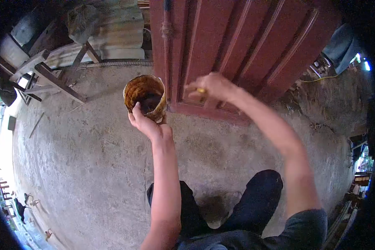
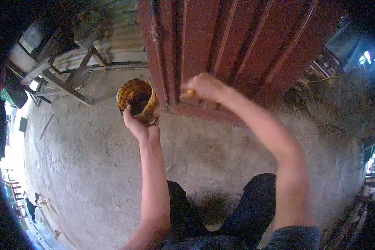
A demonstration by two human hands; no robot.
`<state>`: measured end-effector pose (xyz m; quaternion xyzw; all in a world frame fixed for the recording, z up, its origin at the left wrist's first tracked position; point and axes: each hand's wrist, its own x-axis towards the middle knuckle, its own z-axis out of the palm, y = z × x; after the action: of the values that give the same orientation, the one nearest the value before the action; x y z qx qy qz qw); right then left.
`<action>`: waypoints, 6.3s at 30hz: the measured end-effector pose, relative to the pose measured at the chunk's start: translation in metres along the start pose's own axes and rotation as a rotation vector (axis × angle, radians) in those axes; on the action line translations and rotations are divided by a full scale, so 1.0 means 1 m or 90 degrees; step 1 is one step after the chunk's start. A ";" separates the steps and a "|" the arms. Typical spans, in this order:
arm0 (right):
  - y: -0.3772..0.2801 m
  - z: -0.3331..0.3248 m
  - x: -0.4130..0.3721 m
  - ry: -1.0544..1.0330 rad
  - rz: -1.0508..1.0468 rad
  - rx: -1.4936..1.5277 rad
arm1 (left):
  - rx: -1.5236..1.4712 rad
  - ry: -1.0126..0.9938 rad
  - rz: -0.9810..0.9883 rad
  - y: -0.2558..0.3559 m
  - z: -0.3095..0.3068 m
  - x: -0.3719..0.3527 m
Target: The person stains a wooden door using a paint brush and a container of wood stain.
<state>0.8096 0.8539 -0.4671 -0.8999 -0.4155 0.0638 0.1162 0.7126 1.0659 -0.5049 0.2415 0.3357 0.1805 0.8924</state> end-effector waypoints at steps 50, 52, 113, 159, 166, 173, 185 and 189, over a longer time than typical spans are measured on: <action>-0.037 -0.285 -0.043 0.551 -0.135 -0.413 | -0.029 -0.039 0.001 -0.008 0.014 -0.012; -0.030 -0.259 -0.032 0.501 -0.150 -0.569 | -0.020 -0.042 0.013 -0.013 0.012 -0.009; -0.062 -0.006 0.090 0.411 -0.264 -0.521 | -0.016 0.095 0.095 0.027 0.010 -0.020; 0.023 -0.284 -0.190 0.771 0.142 -0.102 | 0.047 0.021 0.078 -0.019 0.018 -0.004; 0.000 -0.366 -0.200 0.895 0.068 -0.483 | 0.081 -0.017 0.061 -0.054 0.014 0.007; 0.046 -0.325 -0.189 0.638 0.101 -0.613 | 0.116 -0.066 0.055 -0.087 0.027 -0.017; -0.003 -0.415 -0.136 0.652 -0.097 -0.221 | 0.130 -0.109 0.021 -0.116 0.027 -0.025; 0.004 -0.429 -0.130 0.569 0.030 -0.201 | 0.105 -0.106 0.019 -0.116 0.028 -0.026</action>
<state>0.8194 0.6850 -0.0515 -0.8549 -0.3089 -0.3910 0.1442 0.7317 0.9497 -0.5372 0.3331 0.2703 0.1446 0.8917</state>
